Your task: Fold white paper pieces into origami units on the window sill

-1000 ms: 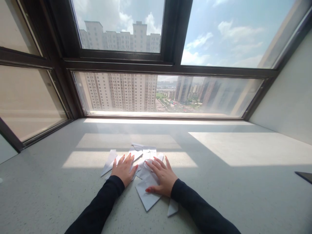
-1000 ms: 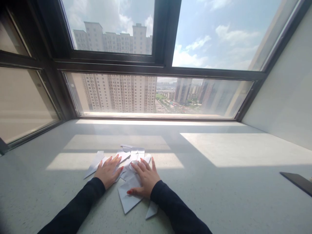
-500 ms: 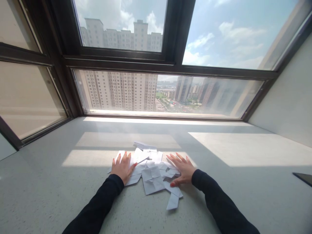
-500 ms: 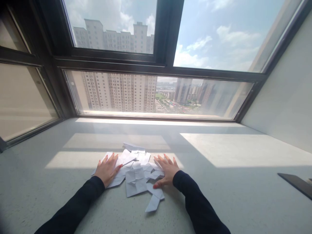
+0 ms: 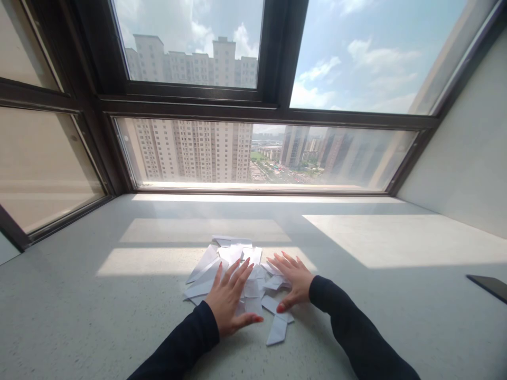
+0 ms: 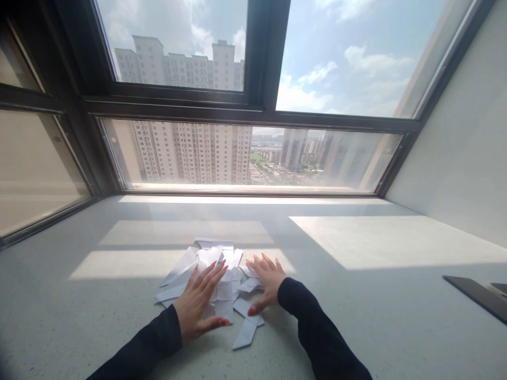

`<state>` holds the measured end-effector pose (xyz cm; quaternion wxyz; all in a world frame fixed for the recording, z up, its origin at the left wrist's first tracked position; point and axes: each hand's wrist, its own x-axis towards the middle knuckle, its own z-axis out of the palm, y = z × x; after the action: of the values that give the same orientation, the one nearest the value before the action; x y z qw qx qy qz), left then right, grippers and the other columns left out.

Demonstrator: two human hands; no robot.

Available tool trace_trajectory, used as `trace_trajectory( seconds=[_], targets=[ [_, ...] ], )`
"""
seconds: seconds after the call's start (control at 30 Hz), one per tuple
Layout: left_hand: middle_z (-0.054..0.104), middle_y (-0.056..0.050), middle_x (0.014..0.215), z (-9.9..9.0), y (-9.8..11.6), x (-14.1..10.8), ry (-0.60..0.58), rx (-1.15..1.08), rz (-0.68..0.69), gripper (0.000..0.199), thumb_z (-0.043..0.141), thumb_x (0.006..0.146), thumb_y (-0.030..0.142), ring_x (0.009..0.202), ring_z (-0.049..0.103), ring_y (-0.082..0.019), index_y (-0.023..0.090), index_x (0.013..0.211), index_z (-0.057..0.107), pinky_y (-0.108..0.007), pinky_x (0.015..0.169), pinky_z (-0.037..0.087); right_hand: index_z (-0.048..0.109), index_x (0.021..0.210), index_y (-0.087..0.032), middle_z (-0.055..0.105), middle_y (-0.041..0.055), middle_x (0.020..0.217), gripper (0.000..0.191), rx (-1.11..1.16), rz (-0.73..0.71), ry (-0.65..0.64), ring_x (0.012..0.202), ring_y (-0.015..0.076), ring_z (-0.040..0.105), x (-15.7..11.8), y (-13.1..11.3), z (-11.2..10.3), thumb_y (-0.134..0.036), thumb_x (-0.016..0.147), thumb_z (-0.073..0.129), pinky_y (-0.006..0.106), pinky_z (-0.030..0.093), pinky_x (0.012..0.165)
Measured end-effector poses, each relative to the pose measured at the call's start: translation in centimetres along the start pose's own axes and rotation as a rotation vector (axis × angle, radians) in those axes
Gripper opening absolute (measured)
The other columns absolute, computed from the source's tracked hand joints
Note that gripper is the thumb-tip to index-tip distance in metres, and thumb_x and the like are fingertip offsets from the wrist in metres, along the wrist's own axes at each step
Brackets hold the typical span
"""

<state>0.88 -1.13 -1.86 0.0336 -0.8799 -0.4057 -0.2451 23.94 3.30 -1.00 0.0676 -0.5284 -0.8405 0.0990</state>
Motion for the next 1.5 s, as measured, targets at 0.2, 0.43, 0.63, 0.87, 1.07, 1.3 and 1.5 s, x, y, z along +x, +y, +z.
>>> trace_trajectory(
  seconds=[0.2,0.43,0.63,0.87,1.07,1.3,1.5],
  targets=[
    [0.031,-0.012,0.131,-1.6,0.6,0.4,0.035,-0.066,0.032,0.073,0.038,0.071,0.056,0.121,0.023,-0.026,0.017,0.129,0.016,-0.048,0.099,0.008,0.031,0.126,-0.021,0.034,0.0113,0.13,0.095,0.117,-0.094,0.066,0.12,0.0308,0.023,1.5,-1.8,-0.5,-0.062,0.045,0.059,0.05,0.017,0.095],
    [0.051,0.001,0.115,-1.1,4.8,0.8,-0.099,-0.171,0.275,0.03,0.036,0.08,0.036,0.108,0.042,-0.015,0.028,0.107,0.045,-0.036,0.101,0.016,0.055,0.096,-0.019,0.06,0.0055,0.078,0.047,0.369,0.152,0.46,0.066,0.0164,0.055,2.2,-0.2,-1.3,-0.055,0.074,0.034,0.032,0.046,0.063],
    [0.04,0.001,0.127,1.7,4.2,0.9,-0.148,-0.091,0.367,0.051,0.027,0.081,0.047,0.117,0.032,-0.019,0.028,0.128,0.021,-0.046,0.101,0.004,0.06,0.074,-0.02,0.06,0.0046,0.075,0.046,0.344,0.149,0.493,0.068,0.0171,0.055,2.6,-0.9,-0.4,-0.055,0.075,0.031,0.029,0.045,0.059],
    [0.043,-0.002,0.123,-0.1,1.7,1.6,-0.07,-0.015,0.16,0.043,0.033,0.078,0.048,0.114,0.032,-0.023,0.027,0.115,0.042,-0.049,0.1,0.005,0.056,0.091,-0.018,0.058,0.0041,0.073,0.045,0.485,0.163,0.595,0.061,0.0149,0.053,2.9,-1.7,0.2,-0.054,0.074,0.034,0.028,0.046,0.056],
    [0.043,-0.004,0.121,0.2,4.5,3.8,-0.107,-0.071,0.08,0.046,0.036,0.075,0.05,0.113,0.031,-0.028,0.03,0.116,0.041,-0.058,0.094,0.01,0.046,0.103,-0.017,0.054,0.004,0.076,0.057,0.777,0.293,0.621,0.061,0.0151,0.054,3.4,0.1,0.4,-0.061,0.071,0.033,0.027,0.045,0.049],
    [0.033,-0.002,0.132,2.6,2.1,4.6,-0.146,0.024,-0.034,0.049,0.026,0.075,0.058,0.119,0.019,-0.037,0.04,0.119,0.034,-0.071,0.081,0.0,0.049,0.099,-0.017,0.053,0.002,0.069,0.061,0.875,0.304,0.642,0.059,0.0135,0.053,3.3,1.0,0.0,-0.065,0.069,0.027,0.026,0.045,0.054],
    [0.034,-0.002,0.131,0.6,-3.0,2.5,-0.188,0.139,-0.212,0.044,0.027,0.076,0.054,0.119,0.022,-0.034,0.041,0.117,0.036,-0.069,0.082,0.006,0.052,0.096,-0.017,0.053,0.0014,0.065,0.064,0.9,0.323,0.586,0.052,0.0127,0.051,3.6,1.2,0.4,-0.068,0.067,0.026,0.025,0.043,0.045]
  ],
)
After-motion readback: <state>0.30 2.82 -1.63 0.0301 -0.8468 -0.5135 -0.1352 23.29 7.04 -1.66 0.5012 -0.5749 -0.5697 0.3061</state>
